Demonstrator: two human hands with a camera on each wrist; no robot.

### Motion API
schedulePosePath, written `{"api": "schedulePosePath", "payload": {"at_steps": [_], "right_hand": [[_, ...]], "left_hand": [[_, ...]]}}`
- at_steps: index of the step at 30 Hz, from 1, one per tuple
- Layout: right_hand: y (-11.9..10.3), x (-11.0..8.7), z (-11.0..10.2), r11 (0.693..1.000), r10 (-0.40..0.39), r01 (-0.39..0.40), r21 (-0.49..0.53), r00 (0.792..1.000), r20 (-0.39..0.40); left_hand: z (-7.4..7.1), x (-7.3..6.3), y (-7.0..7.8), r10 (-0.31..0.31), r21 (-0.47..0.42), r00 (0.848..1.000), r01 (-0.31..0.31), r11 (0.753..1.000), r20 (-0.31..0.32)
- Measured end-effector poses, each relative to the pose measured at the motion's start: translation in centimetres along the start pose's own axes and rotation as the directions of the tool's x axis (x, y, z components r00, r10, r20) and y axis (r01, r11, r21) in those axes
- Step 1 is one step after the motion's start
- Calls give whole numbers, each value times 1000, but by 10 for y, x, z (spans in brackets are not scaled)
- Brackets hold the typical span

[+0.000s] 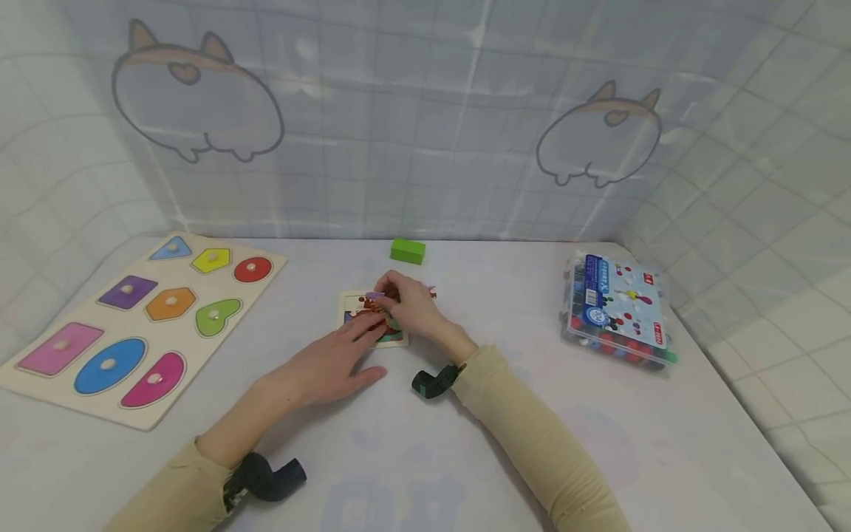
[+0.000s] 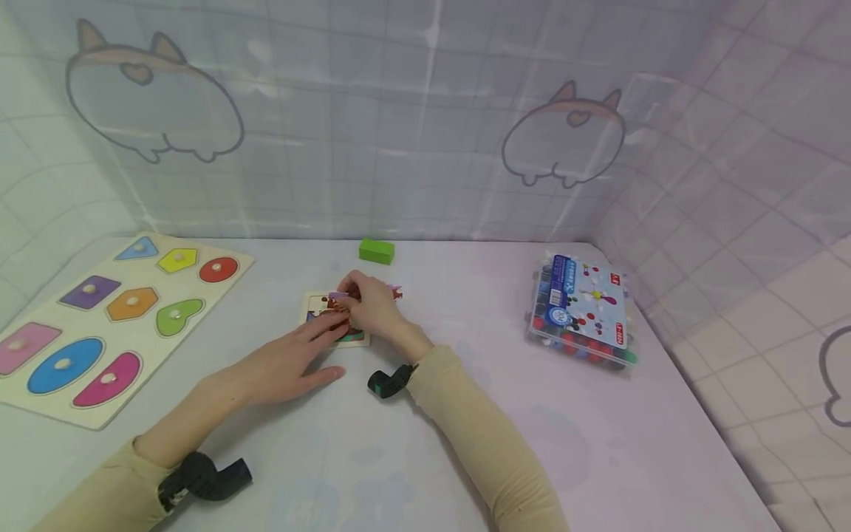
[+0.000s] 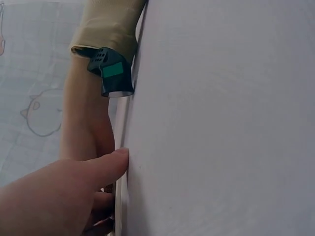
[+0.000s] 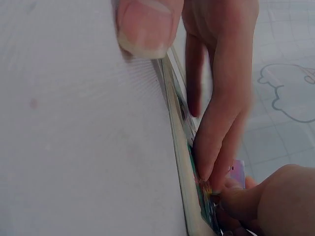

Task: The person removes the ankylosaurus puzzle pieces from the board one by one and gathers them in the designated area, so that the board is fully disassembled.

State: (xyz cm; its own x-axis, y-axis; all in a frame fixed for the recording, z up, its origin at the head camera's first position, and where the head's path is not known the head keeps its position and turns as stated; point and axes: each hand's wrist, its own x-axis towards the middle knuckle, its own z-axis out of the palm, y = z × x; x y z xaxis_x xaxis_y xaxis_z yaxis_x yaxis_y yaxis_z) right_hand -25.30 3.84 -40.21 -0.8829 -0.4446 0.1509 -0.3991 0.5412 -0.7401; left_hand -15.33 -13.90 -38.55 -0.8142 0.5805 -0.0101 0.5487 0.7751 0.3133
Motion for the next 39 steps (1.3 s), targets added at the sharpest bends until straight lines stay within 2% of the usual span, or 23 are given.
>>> {"api": "schedulePosePath", "payload": {"at_steps": [8, 13, 18, 21, 27, 33, 39], "right_hand": [[-2, 2, -4, 990, -3, 19, 138, 993, -118], [-2, 0, -21, 989, 4, 23, 149, 983, -184], [8, -8, -42, 991, -1, 24, 131, 984, -178], [15, -14, -55, 991, 26, -2, 134, 985, -173], [31, -26, -79, 993, 75, -54, 105, 975, -211], [47, -36, -91, 989, 126, -106, 104, 968, -217], [54, -37, -99, 983, 168, -147, 107, 959, -230]], "left_hand": [[4, -1, -4, -30, -74, 1000, 30, 997, 9], [8, 0, -4, -14, -72, 1000, 15, 997, 14], [9, -1, -4, 2, -45, 1000, -2, 999, 9], [9, -2, -5, 2, -36, 1000, -2, 999, 4], [7, -4, -4, 1, -29, 1000, 0, 1000, 4], [7, -5, -2, -7, -42, 1000, 8, 999, 7], [7, -3, -2, -20, -44, 1000, 21, 999, 16]]}}
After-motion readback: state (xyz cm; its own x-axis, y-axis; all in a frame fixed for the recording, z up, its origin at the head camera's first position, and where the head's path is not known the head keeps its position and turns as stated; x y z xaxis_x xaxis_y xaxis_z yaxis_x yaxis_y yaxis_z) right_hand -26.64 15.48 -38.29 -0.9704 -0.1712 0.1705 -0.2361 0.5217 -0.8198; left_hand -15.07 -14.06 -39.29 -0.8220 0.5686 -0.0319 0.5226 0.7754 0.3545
